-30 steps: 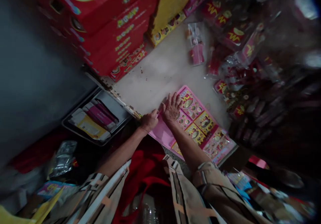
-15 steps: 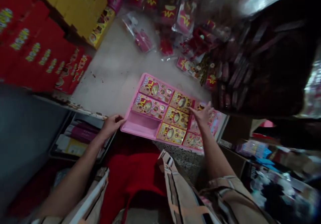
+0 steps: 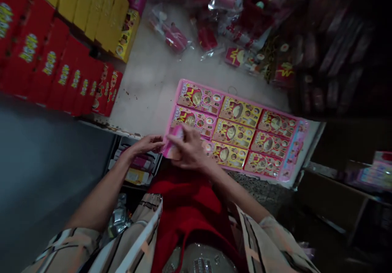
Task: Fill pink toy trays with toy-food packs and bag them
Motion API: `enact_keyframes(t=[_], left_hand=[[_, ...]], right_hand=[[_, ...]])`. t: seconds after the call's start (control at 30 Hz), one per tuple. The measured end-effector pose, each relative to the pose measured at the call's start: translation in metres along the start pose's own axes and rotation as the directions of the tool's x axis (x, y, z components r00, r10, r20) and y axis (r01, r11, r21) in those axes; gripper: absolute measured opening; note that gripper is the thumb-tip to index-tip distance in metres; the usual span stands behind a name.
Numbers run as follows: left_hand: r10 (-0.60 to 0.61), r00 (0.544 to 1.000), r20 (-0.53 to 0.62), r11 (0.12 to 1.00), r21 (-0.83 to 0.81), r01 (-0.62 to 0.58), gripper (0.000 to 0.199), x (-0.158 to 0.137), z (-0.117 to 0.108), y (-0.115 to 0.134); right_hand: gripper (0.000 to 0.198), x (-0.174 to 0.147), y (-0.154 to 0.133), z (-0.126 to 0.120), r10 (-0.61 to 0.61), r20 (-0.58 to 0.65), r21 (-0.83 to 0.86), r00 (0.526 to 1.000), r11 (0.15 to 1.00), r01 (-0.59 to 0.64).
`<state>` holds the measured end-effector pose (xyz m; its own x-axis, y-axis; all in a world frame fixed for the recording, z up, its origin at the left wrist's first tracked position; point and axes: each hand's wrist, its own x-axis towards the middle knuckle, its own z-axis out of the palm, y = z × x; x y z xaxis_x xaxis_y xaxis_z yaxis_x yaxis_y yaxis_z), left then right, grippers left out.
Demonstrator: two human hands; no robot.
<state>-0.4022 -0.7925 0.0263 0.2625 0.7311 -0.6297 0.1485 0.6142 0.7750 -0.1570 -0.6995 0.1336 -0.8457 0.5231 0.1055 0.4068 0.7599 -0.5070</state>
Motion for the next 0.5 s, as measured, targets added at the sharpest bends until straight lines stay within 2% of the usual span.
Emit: enact_keyframes(t=[0.03,0.1,0.2,0.3,0.4,0.5], left_hand=[[0.019,1.0,-0.011,1.0,0.025,-0.019,0.038,0.004,-0.003,-0.003],[0.07,0.997,-0.033,0.996,0.059,-0.068,0.037,0.012,-0.007,-0.01],[0.139,0.989,-0.043,0.986,0.1,-0.135,0.035,0.022,-0.008,-0.015],[0.133,0.99,-0.051,0.989,0.072,-0.129,0.036,0.024,-0.001,-0.01],[0.101,0.993,-0.056,0.995,-0.016,-0.102,0.036,0.024,0.011,-0.002],[0.116,0.993,-0.029,0.99,-0.081,-0.118,0.035,0.028,0.017,0.003]], right_hand=[[0.073,0.011,-0.012,0.021,-0.068,0.032,0.034,0.997,0.997,0.067],[0.067,0.026,-0.018,0.057,-0.131,0.072,0.072,0.989,0.989,0.126],[0.065,0.026,0.0,0.086,-0.16,0.122,0.068,0.98,0.986,0.152],[0.062,0.01,0.023,0.088,-0.149,0.174,0.013,0.973,0.989,0.149],[0.062,-0.004,0.035,0.078,-0.035,0.17,-0.043,0.985,0.998,0.042],[0.063,-0.001,0.03,0.074,0.093,0.114,-0.078,0.989,0.993,-0.084]])
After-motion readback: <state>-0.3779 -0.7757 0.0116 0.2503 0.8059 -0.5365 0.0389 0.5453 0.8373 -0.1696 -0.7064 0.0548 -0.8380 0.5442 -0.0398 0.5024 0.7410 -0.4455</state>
